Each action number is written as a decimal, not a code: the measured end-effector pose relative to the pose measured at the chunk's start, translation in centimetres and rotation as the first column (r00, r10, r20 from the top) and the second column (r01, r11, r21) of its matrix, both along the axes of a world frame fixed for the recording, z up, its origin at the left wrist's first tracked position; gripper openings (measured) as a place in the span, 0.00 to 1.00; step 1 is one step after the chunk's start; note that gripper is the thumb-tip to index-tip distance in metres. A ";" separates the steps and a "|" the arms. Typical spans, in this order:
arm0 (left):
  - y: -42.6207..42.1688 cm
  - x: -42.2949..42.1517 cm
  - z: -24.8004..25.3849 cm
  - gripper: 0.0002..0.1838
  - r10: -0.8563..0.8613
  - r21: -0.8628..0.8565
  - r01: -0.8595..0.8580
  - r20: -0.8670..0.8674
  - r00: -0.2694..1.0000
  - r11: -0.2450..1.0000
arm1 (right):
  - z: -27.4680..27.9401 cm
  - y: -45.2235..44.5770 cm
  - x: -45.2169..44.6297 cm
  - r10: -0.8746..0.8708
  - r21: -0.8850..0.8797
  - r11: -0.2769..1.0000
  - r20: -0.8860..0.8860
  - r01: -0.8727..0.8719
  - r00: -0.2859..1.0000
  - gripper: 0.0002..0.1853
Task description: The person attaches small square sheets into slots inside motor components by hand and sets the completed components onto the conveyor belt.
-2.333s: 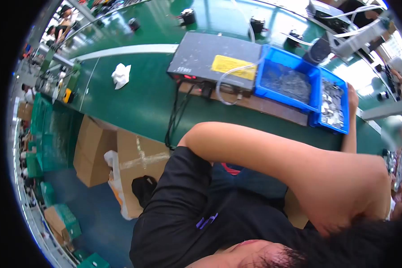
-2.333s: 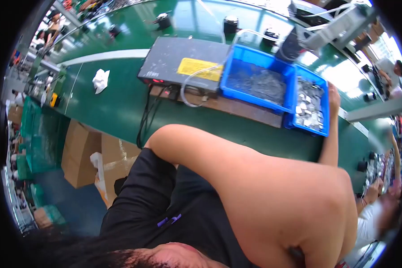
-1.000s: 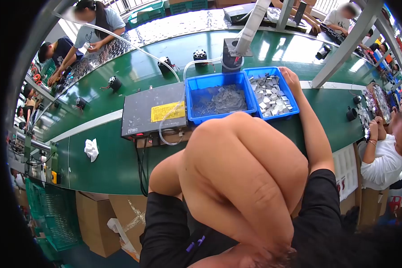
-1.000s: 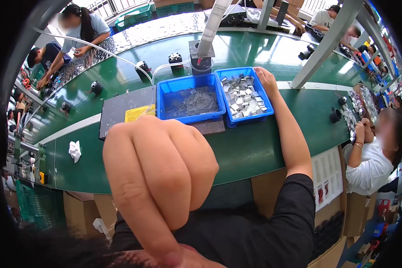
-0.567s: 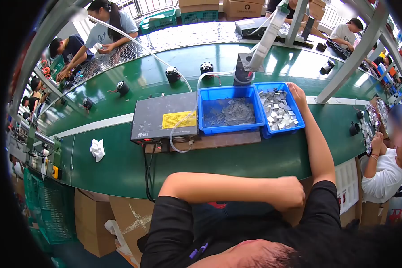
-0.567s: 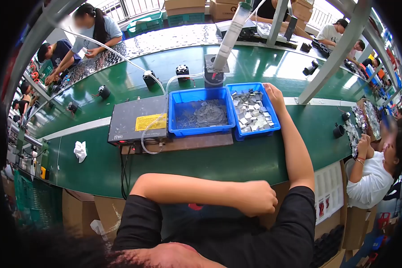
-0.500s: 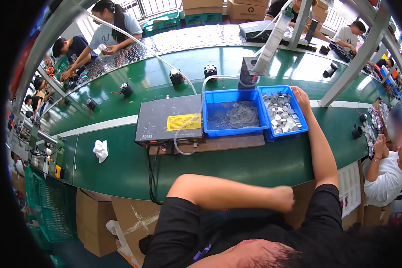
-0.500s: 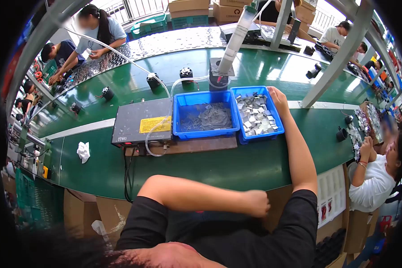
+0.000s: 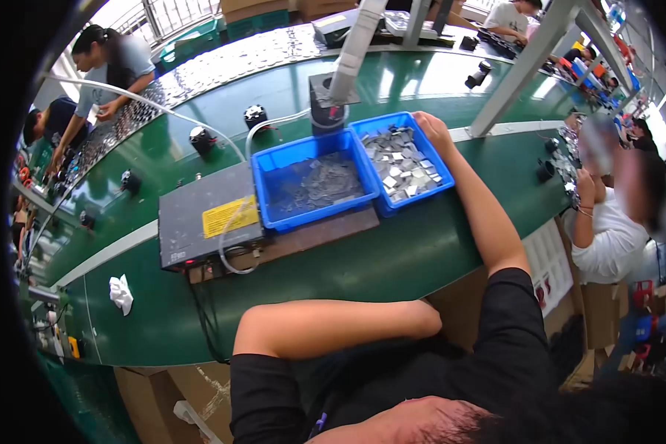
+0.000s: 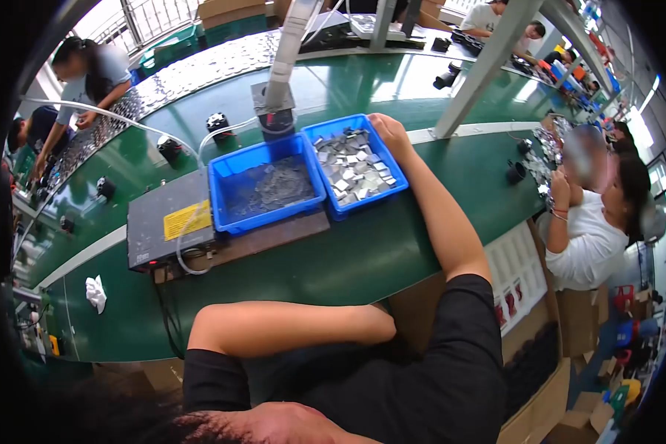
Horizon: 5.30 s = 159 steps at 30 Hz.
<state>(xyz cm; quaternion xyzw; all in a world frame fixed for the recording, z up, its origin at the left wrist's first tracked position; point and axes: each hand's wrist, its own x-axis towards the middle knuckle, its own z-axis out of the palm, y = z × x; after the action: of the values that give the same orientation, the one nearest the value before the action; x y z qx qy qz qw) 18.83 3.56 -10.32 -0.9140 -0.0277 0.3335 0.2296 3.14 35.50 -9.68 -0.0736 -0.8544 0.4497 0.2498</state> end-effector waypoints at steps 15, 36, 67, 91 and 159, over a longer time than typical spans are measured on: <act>1.6 1.9 -0.9 0.16 0.117 -0.291 -0.111 0.005 0.993 0.950 | -2.2 2.6 -1.0 0.102 0.476 0.880 -0.194 0.002 0.976 0.16; 3.4 10.9 -3.3 0.26 0.483 -0.062 -0.778 -0.753 0.447 0.625 | 0.8 -0.7 1.1 0.160 -0.252 0.957 0.052 -0.142 0.986 0.28; 2.6 16.3 -9.5 0.43 0.048 -0.033 -0.445 -0.984 0.170 0.895 | 1.6 -1.0 0.7 0.135 -0.247 0.961 0.041 -0.121 0.990 0.27; 0.7 13.8 -9.5 0.42 0.127 -0.120 -0.411 -0.841 0.526 0.904 | 1.1 -1.4 1.1 0.131 -0.325 0.940 0.074 -0.101 0.989 0.24; 0.5 3.0 -2.2 0.30 0.571 -0.407 -0.479 0.137 0.809 0.777 | 0.8 0.4 0.1 0.087 -0.145 0.987 0.079 -0.075 0.993 0.19</act>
<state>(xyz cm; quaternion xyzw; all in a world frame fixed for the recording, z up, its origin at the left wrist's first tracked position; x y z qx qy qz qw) 21.79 4.02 -12.54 -0.9296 -0.2522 0.2646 -0.0470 3.25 35.90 -8.89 -0.0755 -0.8324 0.5154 0.1891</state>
